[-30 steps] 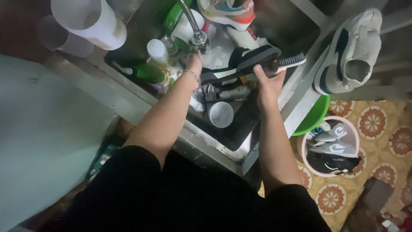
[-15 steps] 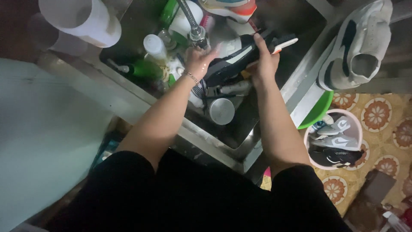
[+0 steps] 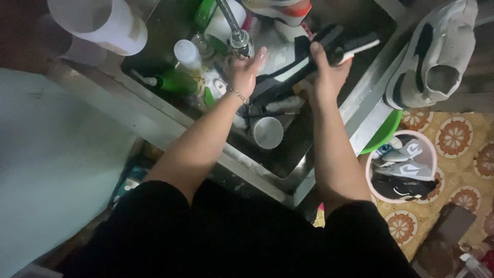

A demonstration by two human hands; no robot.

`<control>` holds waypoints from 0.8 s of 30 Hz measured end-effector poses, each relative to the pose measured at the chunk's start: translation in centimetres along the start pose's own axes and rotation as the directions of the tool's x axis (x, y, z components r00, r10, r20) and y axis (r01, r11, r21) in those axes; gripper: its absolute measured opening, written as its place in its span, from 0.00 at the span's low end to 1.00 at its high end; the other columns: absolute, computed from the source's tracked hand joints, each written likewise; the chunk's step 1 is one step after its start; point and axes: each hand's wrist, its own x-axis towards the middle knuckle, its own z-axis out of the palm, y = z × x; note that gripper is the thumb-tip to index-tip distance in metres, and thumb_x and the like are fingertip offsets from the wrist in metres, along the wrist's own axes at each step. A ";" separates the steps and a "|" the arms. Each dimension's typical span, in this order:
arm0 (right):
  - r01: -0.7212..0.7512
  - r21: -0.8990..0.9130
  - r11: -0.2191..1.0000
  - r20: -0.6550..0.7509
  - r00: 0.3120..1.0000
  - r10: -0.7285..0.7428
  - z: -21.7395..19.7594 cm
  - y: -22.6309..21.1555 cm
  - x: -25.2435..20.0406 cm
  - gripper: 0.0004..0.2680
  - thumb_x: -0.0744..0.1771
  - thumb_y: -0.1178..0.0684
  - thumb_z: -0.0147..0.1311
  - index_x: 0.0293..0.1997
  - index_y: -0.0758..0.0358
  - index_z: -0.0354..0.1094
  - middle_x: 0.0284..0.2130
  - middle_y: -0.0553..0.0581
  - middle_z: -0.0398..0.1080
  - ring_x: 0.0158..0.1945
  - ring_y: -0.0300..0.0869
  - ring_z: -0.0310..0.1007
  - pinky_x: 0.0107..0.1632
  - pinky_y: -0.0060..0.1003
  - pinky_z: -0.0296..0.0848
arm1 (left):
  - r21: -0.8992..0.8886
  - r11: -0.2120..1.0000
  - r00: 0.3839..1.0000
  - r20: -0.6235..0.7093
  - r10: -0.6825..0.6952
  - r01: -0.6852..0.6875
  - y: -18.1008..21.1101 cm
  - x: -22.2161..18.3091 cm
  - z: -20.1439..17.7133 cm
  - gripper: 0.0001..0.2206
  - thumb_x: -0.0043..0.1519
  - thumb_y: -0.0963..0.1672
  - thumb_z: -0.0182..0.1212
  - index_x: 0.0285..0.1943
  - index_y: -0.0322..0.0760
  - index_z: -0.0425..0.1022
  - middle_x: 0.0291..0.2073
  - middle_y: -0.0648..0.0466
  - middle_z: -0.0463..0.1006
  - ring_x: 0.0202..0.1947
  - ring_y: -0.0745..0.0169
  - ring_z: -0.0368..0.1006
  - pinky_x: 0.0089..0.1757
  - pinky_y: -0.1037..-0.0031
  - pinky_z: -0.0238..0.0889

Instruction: Cleaning sneakers by scrubbing the soles and uppers with a brush and sponge, then rinsing them in a sink.

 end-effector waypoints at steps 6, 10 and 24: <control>0.501 -0.174 0.848 -0.118 0.844 -0.523 -4.8 8.8 -4.2 0.39 0.61 0.43 0.96 0.70 0.66 0.63 0.62 0.68 0.77 0.64 0.50 0.84 0.69 0.48 0.88 | 0.164 0.915 0.921 0.196 0.337 -0.370 1.1 -4.9 -1.7 0.25 0.82 0.61 0.41 0.35 0.52 0.53 0.27 0.64 0.53 0.30 0.67 0.50 0.39 0.62 0.44; 0.781 0.063 0.621 0.140 0.609 -0.781 -6.7 7.8 -10.9 0.45 0.59 0.43 0.97 0.75 0.69 0.60 0.70 0.73 0.72 0.74 0.58 0.73 0.81 0.57 0.68 | -0.156 0.858 0.869 0.179 -0.462 0.489 0.7 -9.7 -3.9 0.48 0.72 0.65 0.61 0.98 0.42 0.58 0.95 0.33 0.57 0.89 0.13 0.57 0.78 0.25 0.60; 0.618 -0.515 0.594 0.653 0.732 -0.195 -7.2 3.8 -14.0 0.16 0.80 0.53 0.60 0.73 0.70 0.56 0.42 0.77 0.80 0.42 0.81 0.85 0.46 0.73 0.79 | 0.555 0.801 0.973 0.174 0.152 -0.224 -1.3 -7.1 -16.9 0.24 0.59 0.51 0.68 0.60 0.36 0.93 0.56 0.41 0.92 0.62 0.32 0.87 0.60 0.49 0.79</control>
